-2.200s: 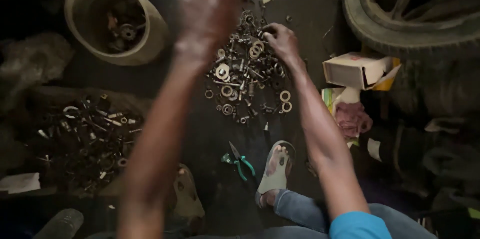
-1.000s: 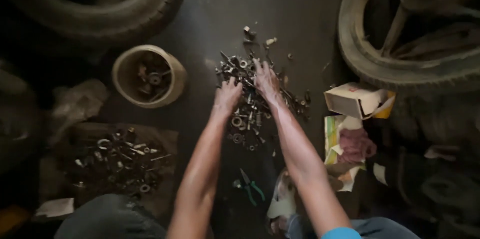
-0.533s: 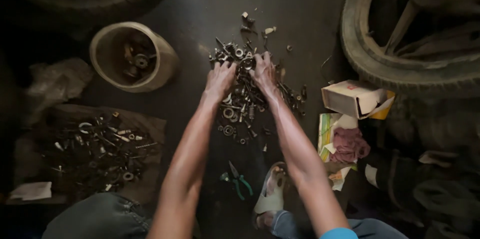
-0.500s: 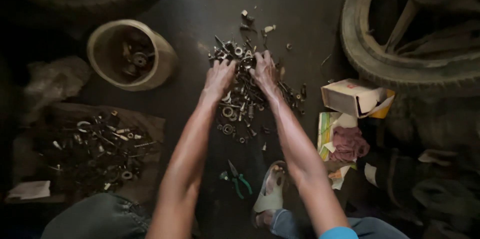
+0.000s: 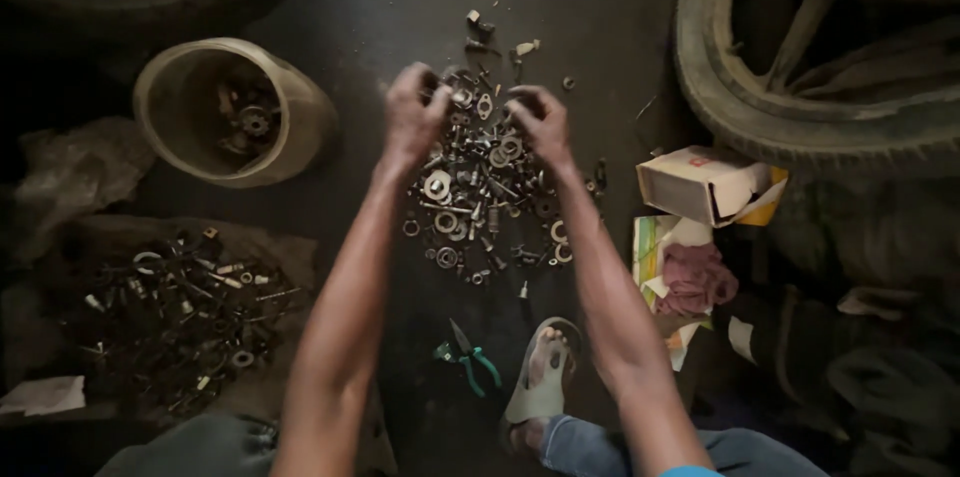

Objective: Sorting through a large pile of nuts, bolts, and washers on a garage floor.

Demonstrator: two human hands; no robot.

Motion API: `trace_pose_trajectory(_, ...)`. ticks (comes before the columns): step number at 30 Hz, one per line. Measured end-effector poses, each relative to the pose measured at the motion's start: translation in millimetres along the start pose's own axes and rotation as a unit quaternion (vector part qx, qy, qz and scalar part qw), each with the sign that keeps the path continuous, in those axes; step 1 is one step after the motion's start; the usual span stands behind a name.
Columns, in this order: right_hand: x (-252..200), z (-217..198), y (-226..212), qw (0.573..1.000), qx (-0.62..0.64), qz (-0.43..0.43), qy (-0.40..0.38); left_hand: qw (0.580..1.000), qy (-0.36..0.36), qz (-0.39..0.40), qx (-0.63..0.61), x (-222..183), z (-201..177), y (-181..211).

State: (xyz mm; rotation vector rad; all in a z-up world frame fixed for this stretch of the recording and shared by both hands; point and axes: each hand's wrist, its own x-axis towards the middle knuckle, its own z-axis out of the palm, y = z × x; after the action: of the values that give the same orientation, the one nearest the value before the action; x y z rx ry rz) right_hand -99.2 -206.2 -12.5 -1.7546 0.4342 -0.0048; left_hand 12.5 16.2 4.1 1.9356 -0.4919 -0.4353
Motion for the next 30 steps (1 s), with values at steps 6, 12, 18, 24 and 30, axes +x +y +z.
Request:
trace_pose_trajectory(6,29.6,-1.0,39.1,0.992,0.083,-0.009,0.094,0.968,0.159,-0.128,-0.146,-15.4,-36.1,-12.8)
trace_pose_trajectory(12,40.8,63.7,-5.1,0.952,-0.307,-0.004,0.016,0.95,0.222,-0.114,-0.189,-19.9,-15.6,-105.9)
trace_pose_trajectory(18,61.0,97.7,-0.5,0.859,-0.478,-0.185,-0.006,0.96,0.249,-0.056,-0.111,-25.9,-9.7,-99.3)
trace_pose_trajectory(24,115.5,76.8,6.7,0.851,-0.5,-0.148,0.062,0.963,0.243,-0.055,-0.1,-43.6,-8.5,-85.9)
trace_pose_trajectory(30,113.2,31.4,53.5,0.847,-0.53,0.019,-0.047,0.965,0.198,-0.094,-0.145,-47.6,-4.8,-99.3)
